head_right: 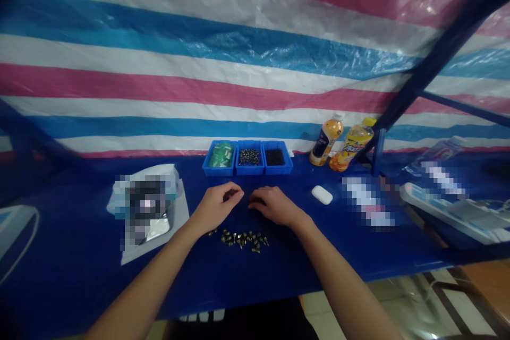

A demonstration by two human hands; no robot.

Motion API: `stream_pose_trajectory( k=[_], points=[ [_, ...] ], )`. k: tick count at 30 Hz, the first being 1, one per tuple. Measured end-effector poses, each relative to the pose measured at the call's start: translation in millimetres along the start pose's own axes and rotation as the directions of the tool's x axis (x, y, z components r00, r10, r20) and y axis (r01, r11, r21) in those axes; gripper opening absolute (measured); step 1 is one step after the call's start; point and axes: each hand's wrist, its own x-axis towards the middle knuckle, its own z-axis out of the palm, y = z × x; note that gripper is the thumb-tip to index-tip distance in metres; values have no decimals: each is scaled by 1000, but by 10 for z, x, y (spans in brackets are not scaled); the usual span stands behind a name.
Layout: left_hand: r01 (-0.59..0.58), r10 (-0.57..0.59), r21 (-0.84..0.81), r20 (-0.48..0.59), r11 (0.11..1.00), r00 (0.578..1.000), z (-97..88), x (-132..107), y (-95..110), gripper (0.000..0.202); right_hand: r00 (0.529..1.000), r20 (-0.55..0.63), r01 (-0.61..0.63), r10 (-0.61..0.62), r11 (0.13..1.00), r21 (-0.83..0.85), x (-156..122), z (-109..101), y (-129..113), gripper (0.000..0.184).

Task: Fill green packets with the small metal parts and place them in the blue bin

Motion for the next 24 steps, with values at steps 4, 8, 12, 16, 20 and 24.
stream_pose_trajectory(
  k=[4,8,12,16,20,24],
  points=[
    [-21,21,36,7,999,1000,10,-12,10,22,992,-114,-27,47,986,167,-9,-16,-23,12],
    [-53,54,-4,90,999,994,22,-31,47,24,971,-228,-15,73,968,249,-17,1,-50,17],
    [-51,60,-63,151,997,987,29,-39,79,27,960,-276,25,39,974,223,-11,21,-69,12],
    [6,18,-145,159,989,987,12,-27,77,26,951,-308,63,24,961,270,-2,7,-118,14],
    [55,-22,-213,153,975,988,-13,-4,38,27,956,-291,65,27,952,300,-1,-26,-162,18],
    [86,-47,-278,144,957,989,-19,12,2,29,951,-306,59,40,950,308,-1,-33,-159,19]
  ],
)
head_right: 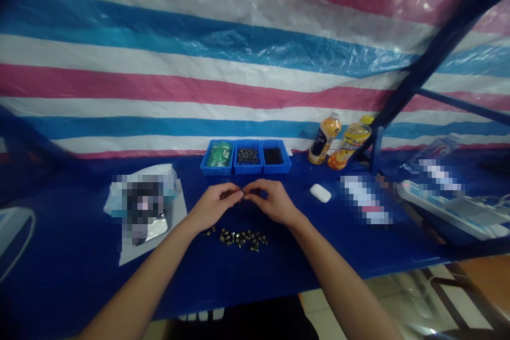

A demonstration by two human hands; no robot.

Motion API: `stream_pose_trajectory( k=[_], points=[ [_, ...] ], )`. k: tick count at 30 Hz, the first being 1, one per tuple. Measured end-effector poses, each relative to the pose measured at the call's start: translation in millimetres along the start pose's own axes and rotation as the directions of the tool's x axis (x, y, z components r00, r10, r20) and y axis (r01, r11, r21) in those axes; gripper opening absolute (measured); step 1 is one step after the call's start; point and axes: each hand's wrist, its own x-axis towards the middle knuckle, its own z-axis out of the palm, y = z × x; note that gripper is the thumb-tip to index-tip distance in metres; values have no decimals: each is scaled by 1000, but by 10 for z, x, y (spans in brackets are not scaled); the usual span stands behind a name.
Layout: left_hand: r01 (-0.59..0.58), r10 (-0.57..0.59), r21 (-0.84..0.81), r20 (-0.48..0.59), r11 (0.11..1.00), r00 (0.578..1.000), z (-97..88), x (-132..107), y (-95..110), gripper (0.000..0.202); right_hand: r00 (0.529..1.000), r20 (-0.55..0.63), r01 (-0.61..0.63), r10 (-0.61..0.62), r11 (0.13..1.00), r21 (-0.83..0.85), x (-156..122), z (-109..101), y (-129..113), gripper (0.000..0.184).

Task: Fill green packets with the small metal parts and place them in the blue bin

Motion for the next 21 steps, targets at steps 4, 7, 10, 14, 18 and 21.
stream_pose_trajectory(
  k=[4,7,10,14,18,21],
  points=[
    [1,-1,-18,5,1000,1000,7,-1,3,30,1000,9,3,-3,1000,-27,-1,-7,-24,19],
    [11,-10,34,-33,999,999,20,-10,21,34,998,56,-25,28,998,-55,-6,-22,-54,24],
    [18,-9,88,-98,996,995,30,-16,33,37,981,119,-145,152,987,-61,-2,-14,-16,36],
    [21,-5,114,-144,993,990,29,-5,17,32,962,-12,-267,273,950,163,40,26,113,34],
    [12,13,145,-169,989,985,22,8,-15,29,954,17,-292,298,922,252,39,-51,119,44],
    [6,22,156,-179,988,984,21,9,-32,28,868,400,-370,294,920,126,-30,-190,30,40]
  ],
)
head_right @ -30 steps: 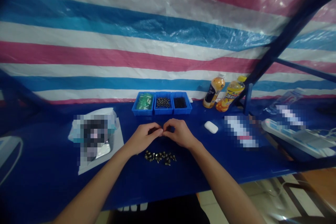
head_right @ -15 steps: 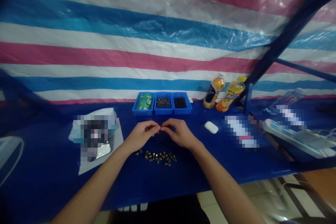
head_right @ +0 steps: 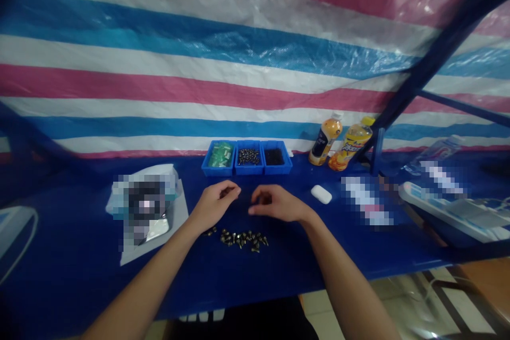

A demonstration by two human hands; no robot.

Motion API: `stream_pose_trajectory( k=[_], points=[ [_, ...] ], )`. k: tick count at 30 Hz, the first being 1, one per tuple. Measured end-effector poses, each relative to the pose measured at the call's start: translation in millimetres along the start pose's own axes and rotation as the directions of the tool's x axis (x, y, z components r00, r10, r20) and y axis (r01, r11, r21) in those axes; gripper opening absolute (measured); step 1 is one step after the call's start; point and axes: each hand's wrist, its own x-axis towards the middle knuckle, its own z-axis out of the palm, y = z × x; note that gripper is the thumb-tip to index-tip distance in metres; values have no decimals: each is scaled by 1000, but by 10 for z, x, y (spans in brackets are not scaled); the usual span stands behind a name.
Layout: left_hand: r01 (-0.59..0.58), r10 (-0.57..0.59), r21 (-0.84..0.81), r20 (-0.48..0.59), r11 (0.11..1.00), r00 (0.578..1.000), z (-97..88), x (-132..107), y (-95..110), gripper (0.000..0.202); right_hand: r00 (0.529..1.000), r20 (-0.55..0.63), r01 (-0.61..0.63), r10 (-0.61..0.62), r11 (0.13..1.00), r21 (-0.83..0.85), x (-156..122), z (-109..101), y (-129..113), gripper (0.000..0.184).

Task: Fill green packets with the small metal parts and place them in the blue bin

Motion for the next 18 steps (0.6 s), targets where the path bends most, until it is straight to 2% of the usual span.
stream_pose_trajectory(
  k=[1,2,3,5,7,12,18],
  points=[
    [-1,1,0,-1,1000,1000,1,-1,-4,28,983,170,-64,71,997,-50,-50,-20,-22,44],
    [-1,1,-2,-1,1000,1000,3,-1,-8,28,942,302,-122,148,987,-103,-92,-32,-38,50],
    [-1,1,-4,0,1000,1000,5,-1,-12,28,902,374,-174,216,974,-143,-125,-37,-47,55],
    [-3,3,-7,1,1000,1000,8,-1,-18,27,843,442,-242,306,950,-195,-154,-26,-47,59],
    [-4,4,-5,1,1000,1000,8,-1,-20,27,827,451,-263,335,940,-217,-146,0,-32,54],
    [0,0,14,-1,1000,1000,2,-5,-11,27,845,436,-224,310,945,-238,-104,29,7,37],
    [1,-1,15,0,1000,1000,-4,1,-10,26,920,317,-144,229,952,-271,-78,17,50,29]
  ],
)
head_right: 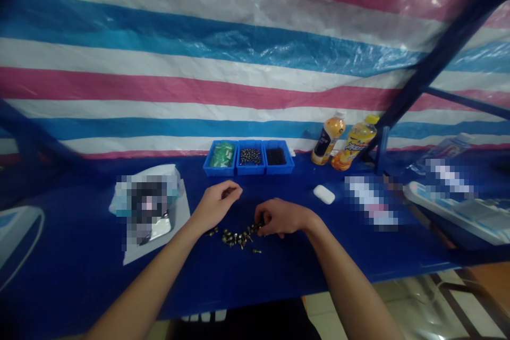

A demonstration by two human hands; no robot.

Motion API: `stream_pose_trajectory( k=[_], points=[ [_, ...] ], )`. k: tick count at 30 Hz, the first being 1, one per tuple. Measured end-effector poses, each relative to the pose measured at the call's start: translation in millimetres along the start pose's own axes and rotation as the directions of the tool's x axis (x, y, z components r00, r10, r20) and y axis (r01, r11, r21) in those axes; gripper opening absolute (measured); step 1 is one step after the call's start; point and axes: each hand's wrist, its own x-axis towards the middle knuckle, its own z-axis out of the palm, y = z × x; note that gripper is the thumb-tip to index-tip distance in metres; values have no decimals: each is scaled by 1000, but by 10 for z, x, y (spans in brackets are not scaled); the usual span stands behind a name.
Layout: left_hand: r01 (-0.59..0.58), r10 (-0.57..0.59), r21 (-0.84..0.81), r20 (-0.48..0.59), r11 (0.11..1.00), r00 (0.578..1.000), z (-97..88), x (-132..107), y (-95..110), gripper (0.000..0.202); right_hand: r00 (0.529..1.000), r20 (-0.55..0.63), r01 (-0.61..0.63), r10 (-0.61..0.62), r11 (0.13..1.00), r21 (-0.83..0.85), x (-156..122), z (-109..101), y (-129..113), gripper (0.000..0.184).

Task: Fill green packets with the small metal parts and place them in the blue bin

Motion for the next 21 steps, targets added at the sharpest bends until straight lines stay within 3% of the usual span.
stream_pose_trajectory(
  k=[5,10,21],
  points=[
    [1,-1,2,2,1000,1000,1,5,-4,24,994,-102,42,-45,999,-35,65,18,46,27],
    [-4,4,7,-4,1000,1000,14,12,-17,23,952,-267,108,-150,980,-165,124,23,77,20],
    [-17,17,31,14,999,1000,-1,-1,6,23,869,-451,56,-203,946,-320,181,4,65,30]
  ],
)
